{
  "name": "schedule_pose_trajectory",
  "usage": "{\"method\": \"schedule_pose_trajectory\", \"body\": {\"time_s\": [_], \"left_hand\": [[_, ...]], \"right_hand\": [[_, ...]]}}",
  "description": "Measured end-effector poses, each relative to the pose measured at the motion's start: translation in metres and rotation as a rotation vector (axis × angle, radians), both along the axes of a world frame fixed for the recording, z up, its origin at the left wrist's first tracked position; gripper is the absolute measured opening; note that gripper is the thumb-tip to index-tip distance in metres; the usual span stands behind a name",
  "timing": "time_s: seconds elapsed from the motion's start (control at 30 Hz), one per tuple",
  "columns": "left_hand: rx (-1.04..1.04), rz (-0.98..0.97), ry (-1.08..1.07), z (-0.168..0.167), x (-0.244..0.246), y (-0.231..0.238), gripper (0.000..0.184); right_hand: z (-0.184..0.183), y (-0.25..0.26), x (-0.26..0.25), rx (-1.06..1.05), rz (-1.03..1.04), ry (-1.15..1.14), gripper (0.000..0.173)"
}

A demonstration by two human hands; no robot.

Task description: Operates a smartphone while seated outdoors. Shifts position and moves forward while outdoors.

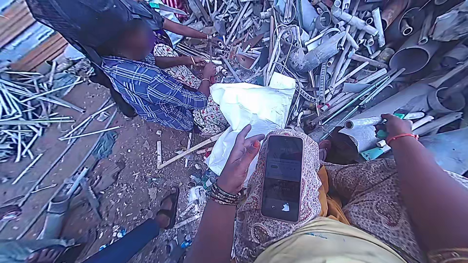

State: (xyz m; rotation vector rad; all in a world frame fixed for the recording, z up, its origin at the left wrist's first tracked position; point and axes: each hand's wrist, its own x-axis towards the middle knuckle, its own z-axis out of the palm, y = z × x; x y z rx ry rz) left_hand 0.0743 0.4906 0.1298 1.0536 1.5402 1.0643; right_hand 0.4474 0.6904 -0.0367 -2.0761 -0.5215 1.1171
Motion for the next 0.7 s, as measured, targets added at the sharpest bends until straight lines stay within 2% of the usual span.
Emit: {"method": "schedule_pose_trajectory", "body": {"time_s": [0.07,0.23,0.57,0.63,0.7], "left_hand": [[0.001,0.024,0.083,0.001,0.005,0.013,0.079],[0.011,-0.092,0.355,0.013,0.018,0.048,0.091],[-0.051,-0.280,0.557,0.009,0.016,0.073,0.108],[-0.018,-0.342,0.522,0.010,0.011,0.071,0.111],[0.058,-0.418,0.369,0.011,-0.001,0.064,0.112]], "right_hand": [[0.000,0.000,-0.001,0.012,-0.009,0.014,0.058],[0.001,0.000,-0.001,0.029,-0.019,0.030,0.055],[0.003,0.002,-0.002,0.020,-0.007,0.027,0.053],[0.003,0.002,-0.002,0.025,-0.011,0.033,0.053],[0.002,0.002,-0.002,0.028,-0.014,0.030,0.052]]}}
